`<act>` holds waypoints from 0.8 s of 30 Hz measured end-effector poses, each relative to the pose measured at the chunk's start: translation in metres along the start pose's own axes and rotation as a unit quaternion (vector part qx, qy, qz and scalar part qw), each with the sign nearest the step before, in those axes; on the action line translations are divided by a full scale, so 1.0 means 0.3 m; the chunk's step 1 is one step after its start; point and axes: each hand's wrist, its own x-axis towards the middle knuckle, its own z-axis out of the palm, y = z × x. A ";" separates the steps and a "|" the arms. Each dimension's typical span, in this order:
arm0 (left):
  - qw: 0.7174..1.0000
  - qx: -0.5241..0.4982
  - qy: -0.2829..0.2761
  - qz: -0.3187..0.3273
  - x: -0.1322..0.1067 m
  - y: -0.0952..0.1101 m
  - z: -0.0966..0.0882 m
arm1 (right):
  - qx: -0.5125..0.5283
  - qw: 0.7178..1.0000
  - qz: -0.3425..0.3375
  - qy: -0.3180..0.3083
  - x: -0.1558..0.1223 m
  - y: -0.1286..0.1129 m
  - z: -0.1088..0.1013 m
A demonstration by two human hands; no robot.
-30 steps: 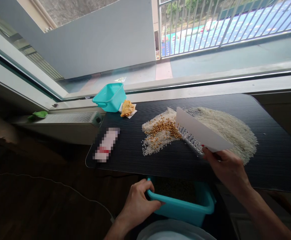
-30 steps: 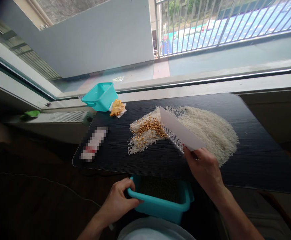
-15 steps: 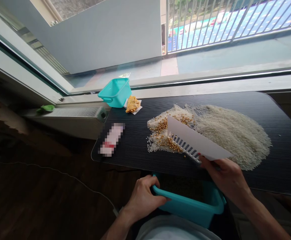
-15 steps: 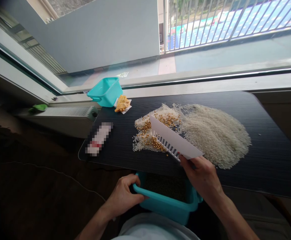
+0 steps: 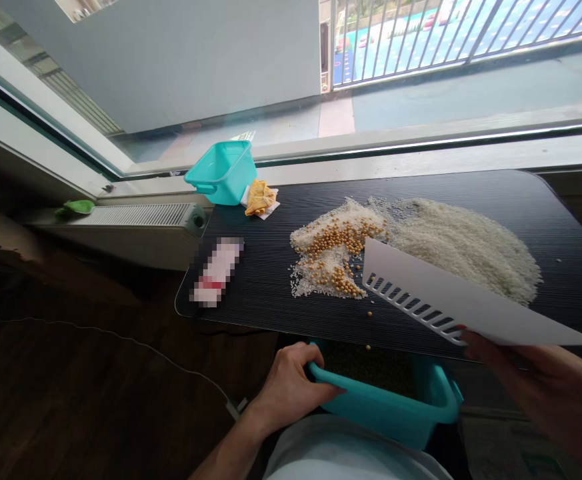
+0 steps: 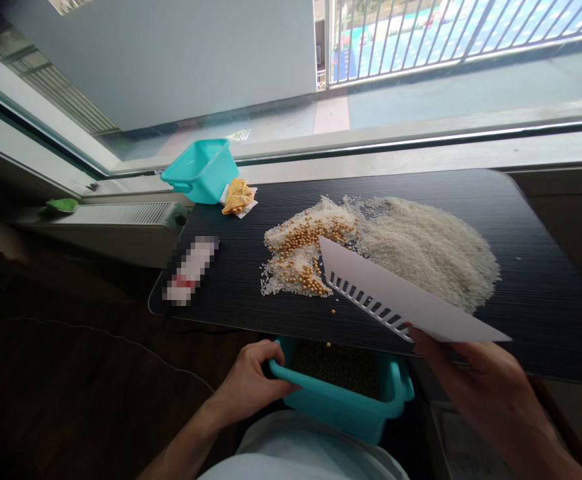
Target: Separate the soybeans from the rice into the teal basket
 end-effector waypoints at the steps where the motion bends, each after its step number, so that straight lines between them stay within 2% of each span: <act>1: 1.000 0.000 -0.001 0.002 0.000 0.001 0.000 | -0.011 1.000 0.007 -0.001 -0.011 0.017 -0.012; 7: 1.000 0.007 0.004 0.004 -0.002 0.005 0.001 | -0.031 0.999 0.024 -0.013 -0.016 0.081 -0.033; 15: 1.000 0.002 0.009 0.010 -0.013 0.005 0.007 | 0.005 1.000 -0.004 -0.011 0.031 0.042 0.011; 24: 1.000 0.010 0.005 0.007 -0.009 0.008 0.006 | -0.018 0.999 0.000 -0.030 -0.032 0.096 -0.061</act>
